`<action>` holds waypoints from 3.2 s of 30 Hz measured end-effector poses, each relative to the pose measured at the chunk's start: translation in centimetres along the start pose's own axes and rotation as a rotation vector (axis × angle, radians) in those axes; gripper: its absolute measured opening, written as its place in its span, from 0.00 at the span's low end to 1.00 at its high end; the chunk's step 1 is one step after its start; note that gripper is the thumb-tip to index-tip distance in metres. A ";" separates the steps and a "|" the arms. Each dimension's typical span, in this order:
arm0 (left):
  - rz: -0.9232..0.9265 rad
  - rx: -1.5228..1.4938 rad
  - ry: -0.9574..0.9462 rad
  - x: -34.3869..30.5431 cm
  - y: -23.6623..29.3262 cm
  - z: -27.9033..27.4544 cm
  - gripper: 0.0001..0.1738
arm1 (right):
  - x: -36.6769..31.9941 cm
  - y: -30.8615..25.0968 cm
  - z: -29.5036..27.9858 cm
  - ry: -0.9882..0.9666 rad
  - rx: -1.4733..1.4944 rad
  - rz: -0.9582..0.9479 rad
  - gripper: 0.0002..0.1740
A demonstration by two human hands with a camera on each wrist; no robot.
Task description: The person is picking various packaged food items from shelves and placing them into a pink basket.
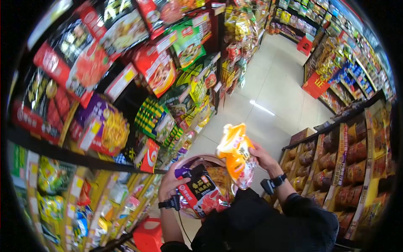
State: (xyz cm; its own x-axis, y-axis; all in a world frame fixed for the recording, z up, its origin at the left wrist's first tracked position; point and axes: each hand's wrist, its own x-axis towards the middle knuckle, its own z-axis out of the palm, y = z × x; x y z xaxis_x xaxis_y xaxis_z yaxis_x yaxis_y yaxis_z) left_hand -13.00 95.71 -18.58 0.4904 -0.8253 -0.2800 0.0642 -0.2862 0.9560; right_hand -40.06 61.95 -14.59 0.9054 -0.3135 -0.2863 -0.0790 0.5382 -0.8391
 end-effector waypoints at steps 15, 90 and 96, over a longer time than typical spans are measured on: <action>0.045 0.464 -0.405 35.8 13.5 17.3 0.50 | 1.6 -13.7 -21.2 0.345 0.345 -0.259 0.39; -0.389 0.333 0.687 52.0 23.0 37.8 0.47 | 53.9 -54.9 -38.2 -0.131 -0.562 -0.529 0.21; -0.398 0.377 0.699 52.2 22.4 37.6 0.49 | 54.7 -54.1 -36.5 0.074 -0.751 -0.719 0.25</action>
State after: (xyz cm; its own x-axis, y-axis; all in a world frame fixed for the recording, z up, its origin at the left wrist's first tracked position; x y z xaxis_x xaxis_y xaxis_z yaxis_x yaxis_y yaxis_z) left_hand -18.60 27.91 -15.08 0.9192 -0.1796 -0.3505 0.1135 -0.7314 0.6724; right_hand -1.48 -12.85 -1.77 0.8158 -0.4280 0.3889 0.2067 -0.4123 -0.8873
